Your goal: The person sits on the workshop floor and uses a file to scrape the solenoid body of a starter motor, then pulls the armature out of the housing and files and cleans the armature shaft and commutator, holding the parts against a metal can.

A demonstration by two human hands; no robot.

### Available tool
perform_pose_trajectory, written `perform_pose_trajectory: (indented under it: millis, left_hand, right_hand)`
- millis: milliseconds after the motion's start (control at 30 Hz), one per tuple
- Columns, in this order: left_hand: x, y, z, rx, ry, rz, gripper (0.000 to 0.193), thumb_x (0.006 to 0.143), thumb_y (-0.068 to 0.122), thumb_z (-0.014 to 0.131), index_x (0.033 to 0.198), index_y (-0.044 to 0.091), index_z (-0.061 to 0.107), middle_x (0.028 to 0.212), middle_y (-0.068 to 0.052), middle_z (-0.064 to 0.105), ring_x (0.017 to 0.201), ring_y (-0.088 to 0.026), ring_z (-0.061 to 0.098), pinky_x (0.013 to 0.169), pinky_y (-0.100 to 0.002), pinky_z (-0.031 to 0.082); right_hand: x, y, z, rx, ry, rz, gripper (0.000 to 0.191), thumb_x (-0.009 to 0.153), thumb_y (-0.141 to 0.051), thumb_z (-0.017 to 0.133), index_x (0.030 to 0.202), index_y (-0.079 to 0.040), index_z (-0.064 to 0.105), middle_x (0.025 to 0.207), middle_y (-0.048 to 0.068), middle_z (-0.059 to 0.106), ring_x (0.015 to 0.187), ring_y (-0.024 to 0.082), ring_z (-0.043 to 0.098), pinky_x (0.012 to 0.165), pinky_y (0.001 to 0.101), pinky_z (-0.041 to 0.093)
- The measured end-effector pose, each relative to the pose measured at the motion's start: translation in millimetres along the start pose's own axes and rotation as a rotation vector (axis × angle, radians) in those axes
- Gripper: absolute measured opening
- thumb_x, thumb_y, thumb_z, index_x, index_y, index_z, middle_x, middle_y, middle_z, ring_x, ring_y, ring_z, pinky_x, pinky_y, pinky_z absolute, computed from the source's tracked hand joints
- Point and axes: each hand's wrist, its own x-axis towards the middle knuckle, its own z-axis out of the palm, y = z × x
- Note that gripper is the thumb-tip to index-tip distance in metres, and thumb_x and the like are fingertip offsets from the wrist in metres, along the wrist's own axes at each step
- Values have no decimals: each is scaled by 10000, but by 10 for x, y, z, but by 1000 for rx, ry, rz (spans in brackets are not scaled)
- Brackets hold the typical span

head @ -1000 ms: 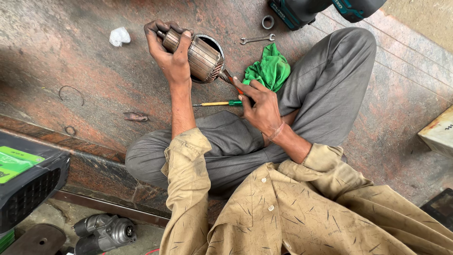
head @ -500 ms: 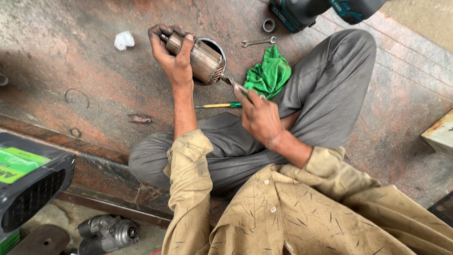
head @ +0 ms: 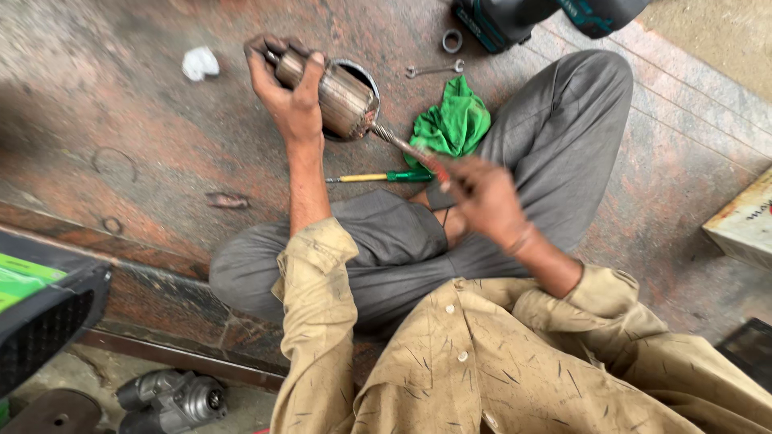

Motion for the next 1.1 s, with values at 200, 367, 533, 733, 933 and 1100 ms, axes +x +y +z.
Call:
perform_pose_trajectory:
  millis: [200, 367, 533, 733, 933, 1100]
  left_hand:
    - [25, -7, 10, -36, 7, 2, 399, 901, -83, 742, 1131, 86, 463, 1075, -78, 575, 975, -150, 563, 936, -348, 530]
    - [8, 17, 6, 11, 14, -17, 407, 903, -74, 749, 1146, 90, 467, 1091, -65, 565, 991, -144, 566, 958, -347, 536]
    - [9, 4, 0, -36, 0, -23, 411, 906, -81, 742, 1144, 99, 459, 1072, -79, 579, 988, -151, 580, 960, -358, 537]
    - [-4, -7, -6, -36, 1, -19, 411, 917, -96, 735, 1157, 94, 461, 1097, -76, 570, 1019, -154, 590, 991, -367, 550]
    - [2, -56, -33, 10, -2, -15, 406, 922, -70, 740, 1163, 106, 465, 1108, -61, 557, 1024, -154, 608, 994, -386, 572]
    - [-2, -98, -48, 138, 48, -14, 429, 922, -4, 749, 1226, 110, 469, 1157, -86, 552, 1082, -174, 614, 1015, -417, 596]
  right_hand:
    - [335, 454, -46, -325, 71, 30, 361, 909, -84, 676, 1266, -82, 730, 899, 174, 647, 733, 363, 652, 646, 488, 535]
    - [416, 576, 104, -734, -220, -18, 156, 870, -88, 604, 950, -2, 706, 992, 232, 661, 797, 388, 695, 649, 500, 563]
    - [249, 560, -72, -756, -398, 35, 139, 865, -71, 590, 881, 20, 694, 1017, 270, 654, 824, 413, 710, 656, 509, 580]
    - [201, -19, -672, -810, -677, 147, 124, 819, -92, 625, 880, -16, 702, 978, 228, 686, 816, 384, 728, 685, 482, 593]
    - [113, -412, -1337, -432, -258, 6, 280, 877, -42, 668, 1145, -19, 747, 878, 157, 681, 722, 343, 678, 682, 425, 539]
    - [113, -185, -1264, 33, -142, 141, 319, 938, -38, 686, 1256, -37, 703, 992, 114, 724, 744, 215, 673, 667, 328, 536]
